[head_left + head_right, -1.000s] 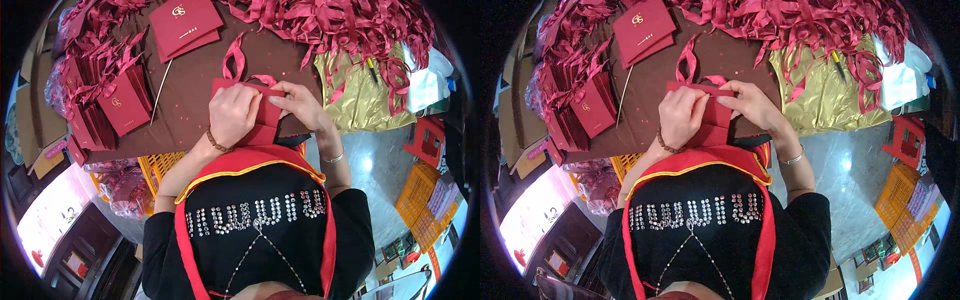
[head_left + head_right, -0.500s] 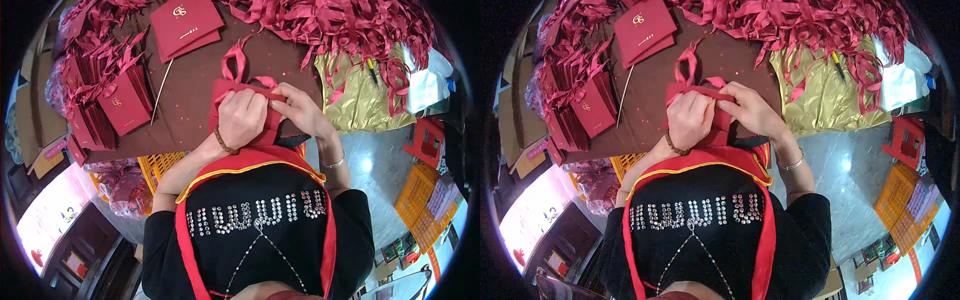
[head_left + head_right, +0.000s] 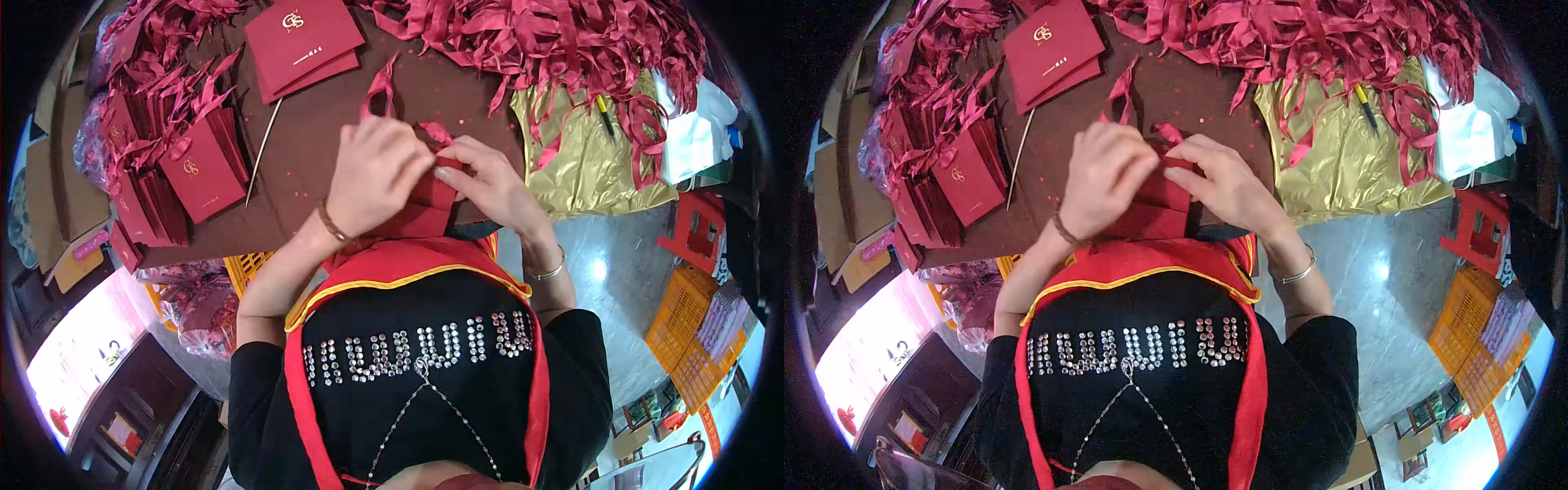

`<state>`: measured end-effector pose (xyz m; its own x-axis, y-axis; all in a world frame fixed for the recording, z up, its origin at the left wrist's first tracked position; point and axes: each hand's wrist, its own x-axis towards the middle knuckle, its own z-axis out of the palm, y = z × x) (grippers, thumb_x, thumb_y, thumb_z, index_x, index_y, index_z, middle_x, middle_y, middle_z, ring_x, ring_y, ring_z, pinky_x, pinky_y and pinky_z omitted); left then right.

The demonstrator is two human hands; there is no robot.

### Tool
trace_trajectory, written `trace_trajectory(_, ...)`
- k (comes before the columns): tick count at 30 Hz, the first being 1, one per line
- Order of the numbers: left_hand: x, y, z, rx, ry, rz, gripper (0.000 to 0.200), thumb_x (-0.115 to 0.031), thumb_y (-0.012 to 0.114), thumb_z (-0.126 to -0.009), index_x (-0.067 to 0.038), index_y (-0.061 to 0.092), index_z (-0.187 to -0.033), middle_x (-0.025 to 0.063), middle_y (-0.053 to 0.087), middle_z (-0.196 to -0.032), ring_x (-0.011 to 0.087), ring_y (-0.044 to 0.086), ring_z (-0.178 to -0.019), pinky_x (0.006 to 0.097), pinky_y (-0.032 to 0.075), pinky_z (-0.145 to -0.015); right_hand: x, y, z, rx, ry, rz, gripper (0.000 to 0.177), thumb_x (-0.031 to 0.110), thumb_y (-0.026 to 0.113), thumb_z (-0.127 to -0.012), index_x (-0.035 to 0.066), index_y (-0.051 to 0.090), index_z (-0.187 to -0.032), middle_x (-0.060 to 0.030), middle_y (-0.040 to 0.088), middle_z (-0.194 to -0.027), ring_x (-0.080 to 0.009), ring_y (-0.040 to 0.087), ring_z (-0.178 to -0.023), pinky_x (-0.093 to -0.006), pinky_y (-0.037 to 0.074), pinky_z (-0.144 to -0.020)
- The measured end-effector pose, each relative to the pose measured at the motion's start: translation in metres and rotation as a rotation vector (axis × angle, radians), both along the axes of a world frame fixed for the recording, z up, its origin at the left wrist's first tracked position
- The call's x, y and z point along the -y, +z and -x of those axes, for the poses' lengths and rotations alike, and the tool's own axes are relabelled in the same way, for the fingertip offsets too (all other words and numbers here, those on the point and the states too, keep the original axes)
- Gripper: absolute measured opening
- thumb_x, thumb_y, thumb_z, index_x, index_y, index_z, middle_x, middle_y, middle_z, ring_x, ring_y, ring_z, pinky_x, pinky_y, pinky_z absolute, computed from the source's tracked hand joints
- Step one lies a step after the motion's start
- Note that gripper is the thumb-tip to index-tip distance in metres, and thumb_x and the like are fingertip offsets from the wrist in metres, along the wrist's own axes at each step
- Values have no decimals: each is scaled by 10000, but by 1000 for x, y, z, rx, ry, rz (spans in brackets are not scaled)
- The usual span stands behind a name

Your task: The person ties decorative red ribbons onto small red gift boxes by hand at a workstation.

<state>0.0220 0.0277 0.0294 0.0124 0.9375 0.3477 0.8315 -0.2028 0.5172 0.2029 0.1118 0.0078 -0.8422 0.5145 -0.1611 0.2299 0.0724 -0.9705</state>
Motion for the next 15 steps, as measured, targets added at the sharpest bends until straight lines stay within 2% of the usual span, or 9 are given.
trace_trajectory(3, -14, 11, 20, 36, 23, 143, 155, -219, 562, -842, -81, 632, -823, 54, 621, -788, 244, 559, -708, 326, 383, -635, 3, 9, 4, 1, 1, -104, 208, 125, 586, -878, -12, 583, -1034, -74, 547, -970, -130, 559, -770, -250, 486, -624)
trace_trajectory(5, -28, 16, 31, 344, -175, 770, 201, -201, 565, -878, -18, 626, -822, 42, 612, -708, 117, 543, -671, 273, 410, -638, 6, 13, 7, -4, -1, -183, 209, 127, 590, -874, -16, 583, -1026, -90, 556, -956, -153, 566, -767, -267, 483, -635)
trace_trajectory(6, -35, 9, 39, 459, -228, 863, 236, -203, 551, -889, 5, 640, -824, 11, 603, -660, 47, 506, -667, 242, 418, -613, 8, 14, 9, 24, -28, -259, 206, 125, 595, -865, -17, 583, -1014, -110, 561, -939, -191, 573, -770, -291, 478, -651)
trace_trajectory(7, -42, 6, 43, 456, -225, 859, 236, -203, 551, -889, 5, 640, -824, 11, 603, -660, 47, 506, -667, 242, 418, -613, 9, 16, 10, 51, -58, -335, 204, 123, 601, -857, -18, 584, -1003, -130, 567, -923, -230, 580, -773, -314, 473, -668)
trace_trajectory(9, -54, 3, 50, 586, -318, 1147, 231, -189, 553, -882, 15, 658, -856, -3, 611, -694, 25, 503, -696, 228, 421, -635, 13, 13, 13, 12, -91, -350, 192, 116, 607, -847, -17, 587, -983, -138, 567, -906, -258, 578, -780, -327, 467, -685)
trace_trajectory(10, -59, 2, 50, 577, -327, 1175, 239, -189, 574, -837, 27, 667, -881, 18, 625, -711, 41, 516, -694, 216, 424, -646, 15, 12, 13, -22, -125, -360, 180, 109, 613, -837, -17, 590, -963, -147, 568, -888, -286, 576, -786, -340, 461, -702)
trace_trajectory(11, -62, 2, 48, 575, -326, 1173, 239, -189, 574, -837, 27, 667, -881, 18, 625, -711, 41, 516, -694, 216, 424, -646, 16, 14, 13, -24, -125, -363, 180, 109, 613, -837, -17, 590, -963, -147, 568, -888, -286, 576, -786, -340, 461, -702)
trace_trajectory(13, -69, 4, 46, 411, -393, 1265, 274, -216, 585, -794, 27, 672, -887, 26, 633, -723, 55, 529, -694, 214, 425, -651, 16, 20, 13, -26, -130, -323, 157, 95, 617, -829, -18, 592, -935, -145, 568, -878, -296, 578, -795, -342, 462, -708)
trace_trajectory(15, -72, 4, 45, 414, -412, 1263, 269, -215, 585, -784, 24, 675, -871, 20, 613, -697, 61, 511, -667, 225, 409, -623, 17, 20, 13, -24, -130, -338, 150, 90, 618, -828, -20, 591, -927, -144, 565, -865, -296, 573, -785, -340, 461, -708)
